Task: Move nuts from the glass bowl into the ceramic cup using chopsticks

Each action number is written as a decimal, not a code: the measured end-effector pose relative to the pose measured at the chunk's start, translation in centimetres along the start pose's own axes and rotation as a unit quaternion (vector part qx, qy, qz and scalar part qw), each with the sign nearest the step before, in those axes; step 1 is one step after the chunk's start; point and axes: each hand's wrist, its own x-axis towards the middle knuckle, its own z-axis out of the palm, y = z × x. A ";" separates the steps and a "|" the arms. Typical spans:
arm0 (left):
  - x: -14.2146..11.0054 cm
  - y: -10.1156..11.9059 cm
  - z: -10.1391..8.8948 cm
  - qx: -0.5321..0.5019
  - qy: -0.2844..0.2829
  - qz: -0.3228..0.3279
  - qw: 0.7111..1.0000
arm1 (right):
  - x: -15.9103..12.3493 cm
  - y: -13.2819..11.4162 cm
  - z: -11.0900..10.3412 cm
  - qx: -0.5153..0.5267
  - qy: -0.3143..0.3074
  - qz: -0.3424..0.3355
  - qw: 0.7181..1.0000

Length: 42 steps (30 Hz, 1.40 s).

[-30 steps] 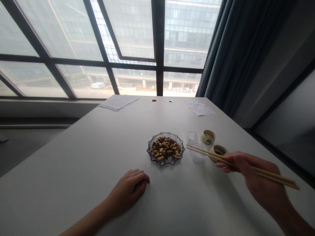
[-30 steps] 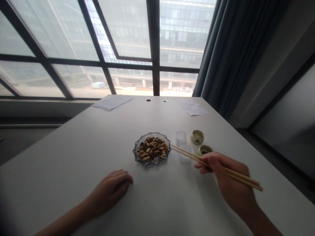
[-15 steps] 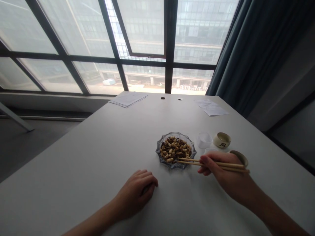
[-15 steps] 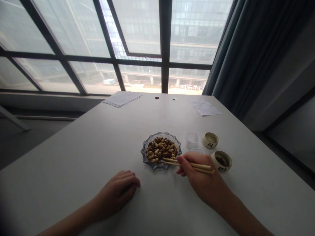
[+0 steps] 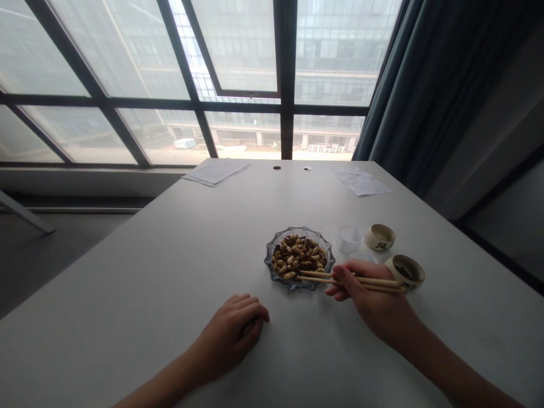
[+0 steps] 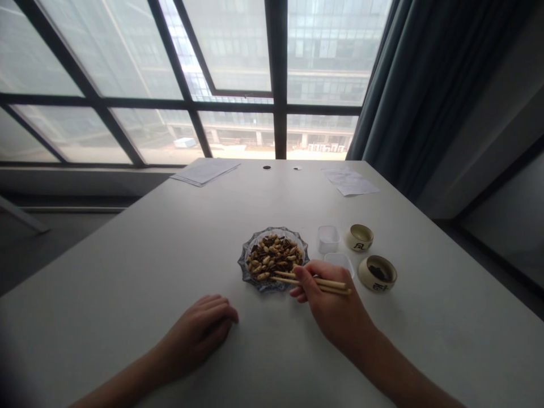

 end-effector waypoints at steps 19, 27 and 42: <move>0.1 0.1 0.0 -0.002 0.004 0.001 1.000 | -0.3 0.4 0.6 0.018 0.003 -0.018 1.000; 0.1 0.2 -0.1 -0.002 0.000 0.000 1.000 | -0.7 0.7 0.7 -0.026 -0.005 -0.040 0.999; 0.1 0.1 -0.1 -0.007 0.001 0.002 1.000 | -1.2 -0.4 -0.1 -0.053 0.011 -0.064 0.996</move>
